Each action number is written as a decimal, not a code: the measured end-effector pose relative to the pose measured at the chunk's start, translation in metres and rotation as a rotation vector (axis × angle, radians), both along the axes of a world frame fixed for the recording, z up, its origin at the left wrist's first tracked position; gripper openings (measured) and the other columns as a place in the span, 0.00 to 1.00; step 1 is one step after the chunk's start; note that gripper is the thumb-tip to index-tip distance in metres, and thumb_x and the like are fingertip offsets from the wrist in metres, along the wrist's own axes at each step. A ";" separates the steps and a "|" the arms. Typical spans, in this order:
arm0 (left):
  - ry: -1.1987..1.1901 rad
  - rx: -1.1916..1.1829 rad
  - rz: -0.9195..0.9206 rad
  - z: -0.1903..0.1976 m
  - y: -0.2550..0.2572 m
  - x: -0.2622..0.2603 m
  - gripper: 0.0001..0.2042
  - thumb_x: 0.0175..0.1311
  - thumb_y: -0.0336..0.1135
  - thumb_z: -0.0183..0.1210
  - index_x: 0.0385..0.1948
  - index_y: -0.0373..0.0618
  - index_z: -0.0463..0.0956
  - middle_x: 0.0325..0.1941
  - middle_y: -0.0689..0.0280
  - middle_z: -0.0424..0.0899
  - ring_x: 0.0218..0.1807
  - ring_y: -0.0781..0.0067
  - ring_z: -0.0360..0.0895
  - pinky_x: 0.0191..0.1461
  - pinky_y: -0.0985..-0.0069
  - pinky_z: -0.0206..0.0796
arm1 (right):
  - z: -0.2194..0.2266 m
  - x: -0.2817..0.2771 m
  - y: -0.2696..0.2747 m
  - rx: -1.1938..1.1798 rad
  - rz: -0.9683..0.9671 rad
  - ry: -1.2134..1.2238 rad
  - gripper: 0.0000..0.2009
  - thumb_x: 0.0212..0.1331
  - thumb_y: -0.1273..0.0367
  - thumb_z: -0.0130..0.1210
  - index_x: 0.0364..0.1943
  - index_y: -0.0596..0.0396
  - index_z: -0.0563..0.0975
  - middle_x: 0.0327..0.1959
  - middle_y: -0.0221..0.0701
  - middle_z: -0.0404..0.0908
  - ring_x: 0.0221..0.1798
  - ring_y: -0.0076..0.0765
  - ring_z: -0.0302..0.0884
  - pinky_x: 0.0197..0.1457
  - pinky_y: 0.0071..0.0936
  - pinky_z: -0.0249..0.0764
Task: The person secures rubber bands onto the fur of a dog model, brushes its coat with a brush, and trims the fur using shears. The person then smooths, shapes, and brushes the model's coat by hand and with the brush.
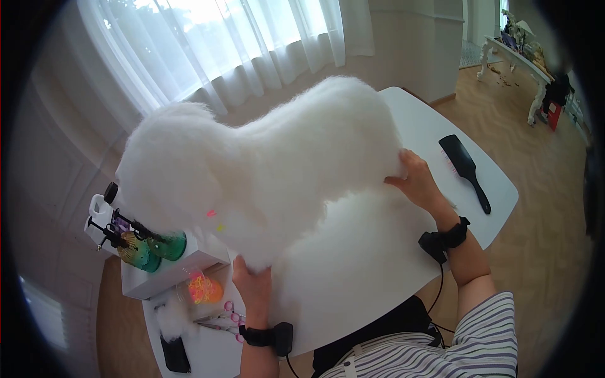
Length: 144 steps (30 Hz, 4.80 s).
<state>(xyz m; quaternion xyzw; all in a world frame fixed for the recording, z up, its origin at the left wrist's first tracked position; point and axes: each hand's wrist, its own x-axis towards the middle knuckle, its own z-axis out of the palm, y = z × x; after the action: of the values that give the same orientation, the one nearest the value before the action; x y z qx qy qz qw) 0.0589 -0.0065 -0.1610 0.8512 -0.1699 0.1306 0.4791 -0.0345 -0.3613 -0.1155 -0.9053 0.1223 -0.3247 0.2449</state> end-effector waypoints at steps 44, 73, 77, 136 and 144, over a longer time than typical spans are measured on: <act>-0.249 -0.129 -0.040 -0.009 0.009 -0.010 0.38 0.47 0.39 0.67 0.57 0.31 0.56 0.58 0.52 0.63 0.60 0.56 0.61 0.66 0.63 0.50 | -0.033 -0.139 -0.101 -0.200 -0.744 0.549 0.31 0.48 0.68 0.60 0.60 0.53 0.64 0.45 0.46 0.72 0.49 0.52 0.69 0.52 0.41 0.67; -0.435 -0.107 0.133 0.008 0.002 -0.015 0.04 0.55 0.26 0.58 0.32 0.40 0.75 0.38 0.61 0.71 0.43 0.62 0.67 0.48 0.69 0.62 | 0.076 -0.035 0.090 -0.268 0.070 -0.422 0.25 0.52 0.80 0.56 0.58 0.53 0.71 0.25 0.34 0.68 0.21 0.32 0.64 0.25 0.25 0.65; -0.374 -0.120 0.111 0.007 0.001 -0.013 0.07 0.55 0.26 0.58 0.35 0.39 0.73 0.39 0.59 0.71 0.43 0.61 0.68 0.48 0.68 0.62 | 0.052 -0.059 0.049 0.122 -0.160 -0.317 0.23 0.59 0.75 0.51 0.61 0.54 0.67 0.25 0.28 0.67 0.21 0.23 0.61 0.26 0.18 0.60; -0.170 -0.129 -0.088 -0.008 0.002 -0.004 0.25 0.57 0.34 0.58 0.51 0.27 0.62 0.46 0.43 0.72 0.49 0.46 0.72 0.55 0.63 0.63 | 0.215 0.067 0.139 -0.135 0.513 -0.440 0.19 0.65 0.68 0.46 0.61 0.45 0.69 0.21 0.22 0.67 0.22 0.14 0.55 0.25 0.15 0.54; -0.189 -0.125 -0.072 -0.006 0.001 -0.006 0.25 0.57 0.36 0.59 0.50 0.26 0.64 0.46 0.43 0.73 0.48 0.47 0.72 0.53 0.64 0.64 | 0.251 0.083 0.168 -0.389 0.511 -0.181 0.17 0.60 0.69 0.50 0.54 0.45 0.75 0.24 0.40 0.77 0.22 0.32 0.69 0.28 0.31 0.67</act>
<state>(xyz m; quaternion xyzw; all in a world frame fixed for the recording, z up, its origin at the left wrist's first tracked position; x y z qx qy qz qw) 0.0531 -0.0057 -0.1671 0.7968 -0.2362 0.2034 0.5176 0.0490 -0.1938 0.1351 -0.9041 -0.1951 -0.3491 0.1508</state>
